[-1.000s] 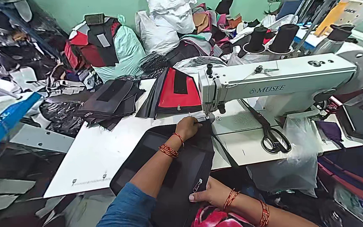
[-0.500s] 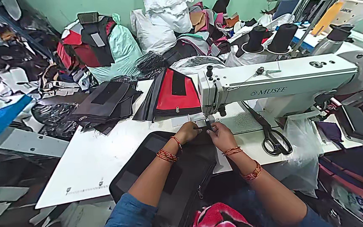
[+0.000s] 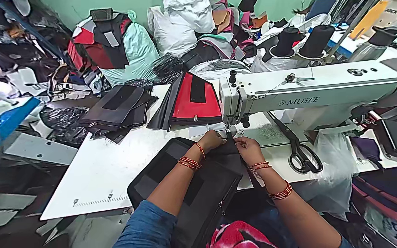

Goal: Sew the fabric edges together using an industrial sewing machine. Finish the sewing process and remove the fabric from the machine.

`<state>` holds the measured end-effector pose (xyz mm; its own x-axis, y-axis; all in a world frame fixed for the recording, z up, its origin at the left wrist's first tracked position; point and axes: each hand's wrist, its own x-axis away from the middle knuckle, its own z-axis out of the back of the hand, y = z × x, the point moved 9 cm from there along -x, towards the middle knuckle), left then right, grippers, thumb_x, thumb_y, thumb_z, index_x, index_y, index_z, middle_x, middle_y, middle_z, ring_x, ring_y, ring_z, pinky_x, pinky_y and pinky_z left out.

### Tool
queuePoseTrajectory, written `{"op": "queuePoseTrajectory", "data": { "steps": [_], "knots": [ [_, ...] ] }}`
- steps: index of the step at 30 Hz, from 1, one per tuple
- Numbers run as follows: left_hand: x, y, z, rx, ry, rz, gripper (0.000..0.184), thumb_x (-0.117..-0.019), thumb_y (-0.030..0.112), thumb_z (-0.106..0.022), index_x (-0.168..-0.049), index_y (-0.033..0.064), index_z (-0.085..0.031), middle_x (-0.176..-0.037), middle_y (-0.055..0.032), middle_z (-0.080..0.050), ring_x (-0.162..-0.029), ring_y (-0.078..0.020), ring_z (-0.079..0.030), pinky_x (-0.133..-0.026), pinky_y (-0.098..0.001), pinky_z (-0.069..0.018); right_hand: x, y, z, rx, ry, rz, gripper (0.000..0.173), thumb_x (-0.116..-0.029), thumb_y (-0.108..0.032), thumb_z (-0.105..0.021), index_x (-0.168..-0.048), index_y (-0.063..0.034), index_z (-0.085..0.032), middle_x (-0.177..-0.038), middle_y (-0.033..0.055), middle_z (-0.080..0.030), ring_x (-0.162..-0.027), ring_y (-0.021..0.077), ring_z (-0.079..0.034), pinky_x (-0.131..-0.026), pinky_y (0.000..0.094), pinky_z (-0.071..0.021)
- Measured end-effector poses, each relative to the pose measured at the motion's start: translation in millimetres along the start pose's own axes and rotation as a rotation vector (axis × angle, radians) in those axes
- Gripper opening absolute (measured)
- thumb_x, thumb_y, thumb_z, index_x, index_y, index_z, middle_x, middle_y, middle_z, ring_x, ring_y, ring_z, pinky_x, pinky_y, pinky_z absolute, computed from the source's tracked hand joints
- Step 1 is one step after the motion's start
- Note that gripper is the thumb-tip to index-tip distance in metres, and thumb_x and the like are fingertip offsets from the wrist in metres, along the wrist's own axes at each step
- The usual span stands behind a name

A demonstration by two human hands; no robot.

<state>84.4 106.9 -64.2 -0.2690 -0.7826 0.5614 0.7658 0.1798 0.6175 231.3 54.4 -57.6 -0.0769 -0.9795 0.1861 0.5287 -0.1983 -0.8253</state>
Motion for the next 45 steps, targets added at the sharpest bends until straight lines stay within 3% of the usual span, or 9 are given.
{"op": "queuePoseTrajectory", "data": {
  "steps": [5, 9, 20, 31, 38, 43, 45],
  "knots": [
    [-6, 3, 0, -0.080, 0.011, -0.020, 0.027, -0.1022, 0.023, -0.063, -0.101, -0.0030, -0.072, -0.100, -0.0181, -0.068, -0.093, -0.0260, -0.063, -0.088, -0.0484, -0.0485, -3, 2, 0, -0.032, -0.080, 0.009, 0.029, -0.1005, -0.005, -0.056, -0.125, 0.0027, -0.068, -0.113, 0.0164, -0.071, -0.096, 0.0161, -0.066, -0.090, 0.0303, -0.0519],
    [-10, 6, 3, -0.109, 0.042, -0.045, 0.027, -0.1023, 0.022, -0.063, -0.098, -0.0026, -0.071, -0.093, -0.0164, -0.067, -0.086, -0.0246, -0.061, -0.082, -0.0467, -0.0484, -5, 3, -1, -0.072, -0.140, 0.023, 0.030, -0.0997, -0.004, -0.055, -0.127, 0.0036, -0.066, -0.116, 0.0178, -0.070, -0.098, 0.0161, -0.066, -0.090, 0.0298, -0.0520],
    [-19, 9, 15, -0.102, 0.121, -0.112, 0.023, -0.0950, 0.022, -0.073, -0.095, -0.0012, -0.075, -0.091, -0.0166, -0.071, -0.088, -0.0273, -0.066, -0.085, -0.0502, -0.0515, -6, 5, -3, -0.069, -0.170, 0.039, 0.034, -0.0980, -0.003, -0.054, -0.130, 0.0016, -0.065, -0.106, 0.0134, -0.069, -0.085, 0.0115, -0.062, -0.080, 0.0268, -0.0507],
    [-17, 7, 16, -0.116, 0.203, -0.171, 0.025, -0.0981, 0.026, -0.069, -0.099, 0.0021, -0.075, -0.095, -0.0167, -0.072, -0.094, -0.0322, -0.069, -0.088, -0.0577, -0.0522, -2, -6, -4, 0.089, -0.202, 0.075, 0.038, -0.0967, -0.001, -0.053, -0.132, 0.0009, -0.065, -0.115, 0.0186, -0.068, -0.099, 0.0208, -0.064, -0.091, 0.0330, -0.0501],
    [-8, 13, 14, -0.126, 0.255, -0.211, 0.022, -0.0993, 0.021, -0.067, -0.100, 0.0001, -0.073, -0.090, -0.0168, -0.071, -0.089, -0.0324, -0.068, -0.085, -0.0559, -0.0529, 3, -16, -7, 0.243, -0.206, 0.105, 0.040, -0.0981, -0.001, -0.051, -0.136, 0.0007, -0.064, -0.122, 0.0244, -0.065, -0.114, 0.0304, -0.062, -0.103, 0.0385, -0.0461],
    [8, 18, 5, -0.210, 0.388, -0.292, 0.020, -0.1001, 0.017, -0.064, -0.103, -0.0018, -0.069, -0.108, -0.0188, -0.064, -0.101, -0.0334, -0.066, -0.092, -0.0504, -0.0554, 12, -23, -23, 0.473, -0.233, 0.084, 0.042, -0.1013, -0.001, -0.045, -0.141, 0.0026, -0.058, -0.133, 0.0280, -0.056, -0.119, 0.0357, -0.061, -0.104, 0.0423, -0.0481],
    [13, 20, 3, -0.292, 0.512, -0.350, 0.020, -0.0993, 0.018, -0.065, -0.105, -0.0006, -0.071, -0.117, -0.0203, -0.064, -0.114, -0.0378, -0.061, -0.099, -0.0525, -0.0491, 15, -24, -29, 0.531, -0.194, 0.106, 0.042, -0.1012, 0.000, -0.046, -0.141, 0.0043, -0.057, -0.135, 0.0291, -0.055, -0.117, 0.0376, -0.062, -0.102, 0.0432, -0.0505]
  ]
}}
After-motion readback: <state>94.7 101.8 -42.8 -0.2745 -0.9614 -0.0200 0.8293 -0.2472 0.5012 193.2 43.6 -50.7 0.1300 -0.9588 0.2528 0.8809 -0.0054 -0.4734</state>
